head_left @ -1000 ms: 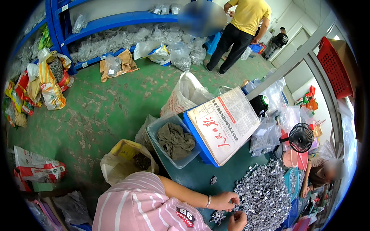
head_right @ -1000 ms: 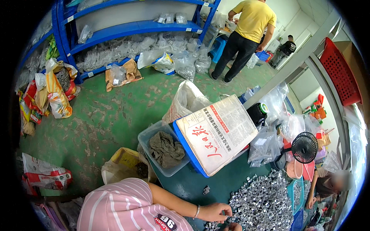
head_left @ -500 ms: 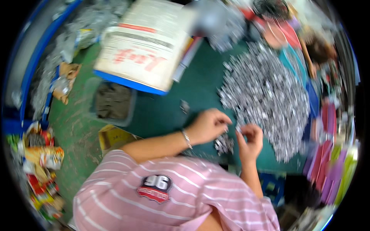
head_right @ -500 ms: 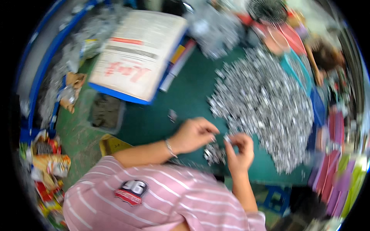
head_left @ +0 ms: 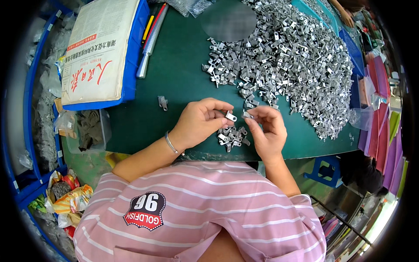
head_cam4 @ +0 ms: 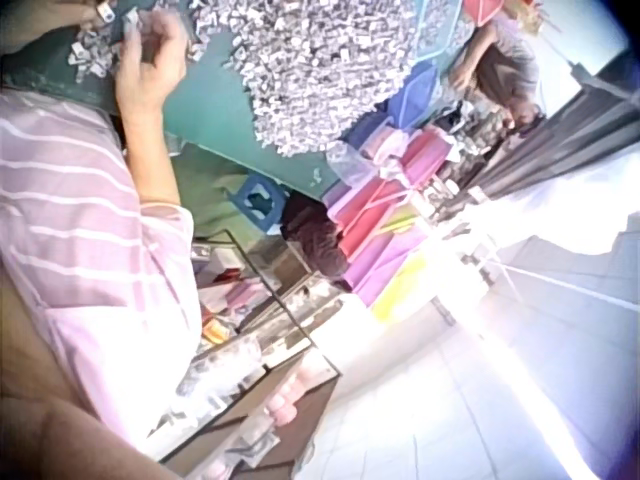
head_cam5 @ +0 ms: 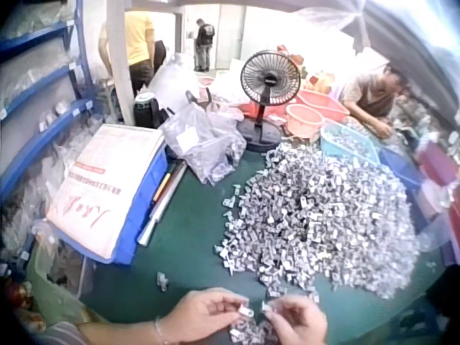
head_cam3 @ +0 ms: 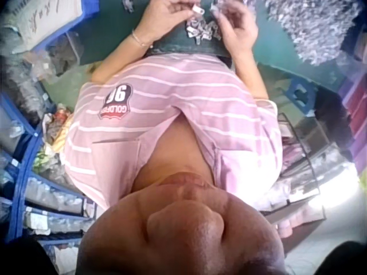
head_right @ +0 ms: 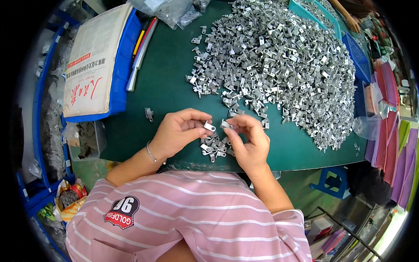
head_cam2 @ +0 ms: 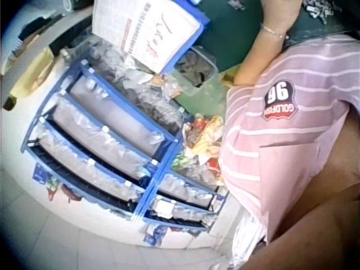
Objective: The person sorts small metal hardware components by hand, selecting individual pieces from a large pile and grouping them on the table.
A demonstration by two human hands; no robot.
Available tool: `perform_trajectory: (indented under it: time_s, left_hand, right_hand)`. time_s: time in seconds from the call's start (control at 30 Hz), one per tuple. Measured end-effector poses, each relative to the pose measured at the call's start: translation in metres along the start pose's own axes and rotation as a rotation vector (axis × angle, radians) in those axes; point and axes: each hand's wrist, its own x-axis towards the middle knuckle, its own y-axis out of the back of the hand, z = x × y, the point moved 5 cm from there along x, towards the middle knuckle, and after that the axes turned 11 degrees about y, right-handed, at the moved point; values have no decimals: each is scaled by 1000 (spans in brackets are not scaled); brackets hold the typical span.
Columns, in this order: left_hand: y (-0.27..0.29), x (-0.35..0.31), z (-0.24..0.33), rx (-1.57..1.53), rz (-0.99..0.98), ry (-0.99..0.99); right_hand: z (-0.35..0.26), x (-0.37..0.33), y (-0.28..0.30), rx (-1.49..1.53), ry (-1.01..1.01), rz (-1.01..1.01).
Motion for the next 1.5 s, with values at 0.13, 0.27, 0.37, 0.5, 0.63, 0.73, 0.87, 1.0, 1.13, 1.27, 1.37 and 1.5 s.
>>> perform_trajectory:
  time_s: [0.13, 0.27, 0.37, 0.5, 0.63, 0.73, 0.87, 1.0, 1.13, 1.27, 1.37, 1.5]
  left_hand:
    - [0, -1, 0, 4, 11, 63]
    - [-1, 2, -1, 74, 13, 46]
    - [2, 3, -3, 10, 31, 57]
    - [1, 3, -5, 29, 5, 40]
    - [0, 0, -3, 100, 35, -7]
    - [-1, -9, 10, 505, 89, -161]
    - [-9, -17, 16, 819, 79, -368]
    - [-8, -17, 18, 835, 43, -302]
    - [-6, -18, 21, 742, 124, -208]
    - [-17, -15, 26, 616, 94, -273]
    - [-17, -10, 16, 527, -9, -241]
    - [-6, -9, 7, 259, 55, -24]
  right_hand:
    - [3, -3, 5, 63, -120, 55]
    - [-4, 0, 8, -46, 44, -32]
    - [-13, -1, 4, -118, 131, -110]
    - [-13, -9, -1, -86, 154, -121]
    - [-18, -7, -4, -124, 221, -205]
    - [-13, 7, 7, -413, 342, -159]
    - [4, 21, 10, -799, 252, -182]
    - [4, 23, 12, -821, 271, -213]
    - [2, 15, 18, -542, 205, -121]
    - [-20, 8, 5, -303, 237, -181]
    - [-23, 6, -2, -167, 228, -250]
    - [-4, 18, 6, -519, 324, -156]
